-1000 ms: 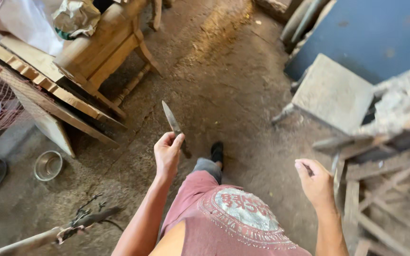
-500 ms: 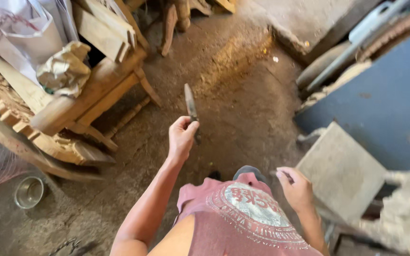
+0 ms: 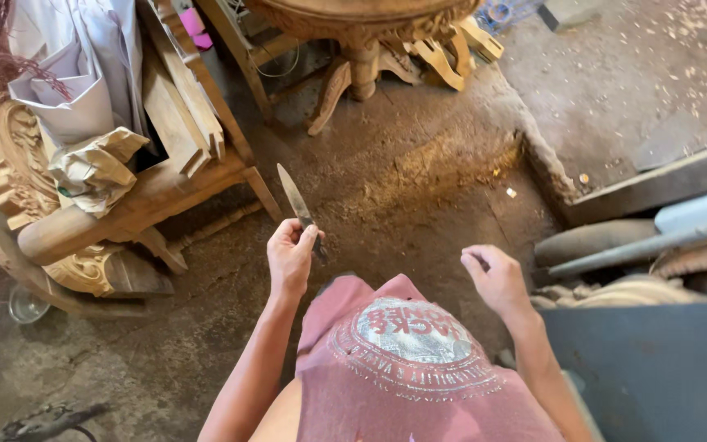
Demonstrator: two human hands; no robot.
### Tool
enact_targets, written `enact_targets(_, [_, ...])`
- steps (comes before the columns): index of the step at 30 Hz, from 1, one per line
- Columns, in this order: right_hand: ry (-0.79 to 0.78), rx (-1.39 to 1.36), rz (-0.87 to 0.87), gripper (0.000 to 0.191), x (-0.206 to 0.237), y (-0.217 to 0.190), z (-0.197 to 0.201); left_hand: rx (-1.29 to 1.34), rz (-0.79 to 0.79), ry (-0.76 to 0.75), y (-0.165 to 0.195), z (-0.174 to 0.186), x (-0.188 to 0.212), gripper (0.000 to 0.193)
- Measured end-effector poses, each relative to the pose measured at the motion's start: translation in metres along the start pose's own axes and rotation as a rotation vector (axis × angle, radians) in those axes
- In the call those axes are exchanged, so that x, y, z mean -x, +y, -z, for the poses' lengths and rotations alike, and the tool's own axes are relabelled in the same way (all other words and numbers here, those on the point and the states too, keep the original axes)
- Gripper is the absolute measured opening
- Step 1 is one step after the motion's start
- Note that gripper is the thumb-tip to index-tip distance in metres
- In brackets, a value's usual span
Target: The person carries a can of wood stain and a brush across the workshop, then uses a knife to scrape and prepare material at a round table. They dip the knife into the stain can and spread the stain by hand onto a large wooden board, coating its surface.
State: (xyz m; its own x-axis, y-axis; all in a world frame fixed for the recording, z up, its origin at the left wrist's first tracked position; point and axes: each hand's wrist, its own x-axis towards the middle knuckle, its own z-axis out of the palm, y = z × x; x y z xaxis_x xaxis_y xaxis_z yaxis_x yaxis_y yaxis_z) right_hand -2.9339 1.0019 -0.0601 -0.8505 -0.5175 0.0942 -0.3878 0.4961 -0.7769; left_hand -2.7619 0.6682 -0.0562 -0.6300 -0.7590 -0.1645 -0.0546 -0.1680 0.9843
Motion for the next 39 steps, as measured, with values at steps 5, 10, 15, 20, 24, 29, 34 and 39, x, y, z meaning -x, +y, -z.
enact_targets(5, [-0.074, 0.031, 0.136, 0.018, -0.14, -0.013, 0.026, 0.038, -0.011, 0.129, -0.011, -0.025, -0.04, 0.008])
enact_targets(10, [-0.027, 0.06, 0.311, 0.017, -0.252, -0.016, 0.013, -0.008, -0.043, 0.142, -0.019, -0.058, -0.103, 0.013])
enact_targets(15, [0.058, 0.073, 0.335, 0.029, -0.362, -0.013, 0.009, -0.284, -0.082, 0.053, 0.007, -0.112, -0.165, 0.015])
enact_targets(20, [0.184, 0.374, 0.47, 0.036, -0.479, 0.002, 0.015, -0.352, -0.314, -0.095, 0.046, -0.18, -0.222, 0.016])
enact_targets(24, [0.128, 0.496, 0.528, 0.051, -0.555, 0.012, 0.007, -0.251, -0.237, -0.064, 0.061, -0.241, -0.254, 0.013])
enact_targets(29, [-0.104, 0.499, 0.359, 0.034, -0.624, 0.029, -0.002, -0.275, -0.225, 0.096, 0.064, -0.321, -0.315, 0.014])
enact_targets(34, [-0.095, 0.338, 0.384, 0.024, -0.651, 0.082, 0.035, -0.52, -0.278, 0.295, 0.052, -0.404, -0.387, 0.019])
enact_targets(39, [-0.139, 0.114, 0.295, 0.025, -0.658, 0.112, 0.083, -0.37, -0.017, 0.302, 0.059, -0.475, -0.456, 0.02])
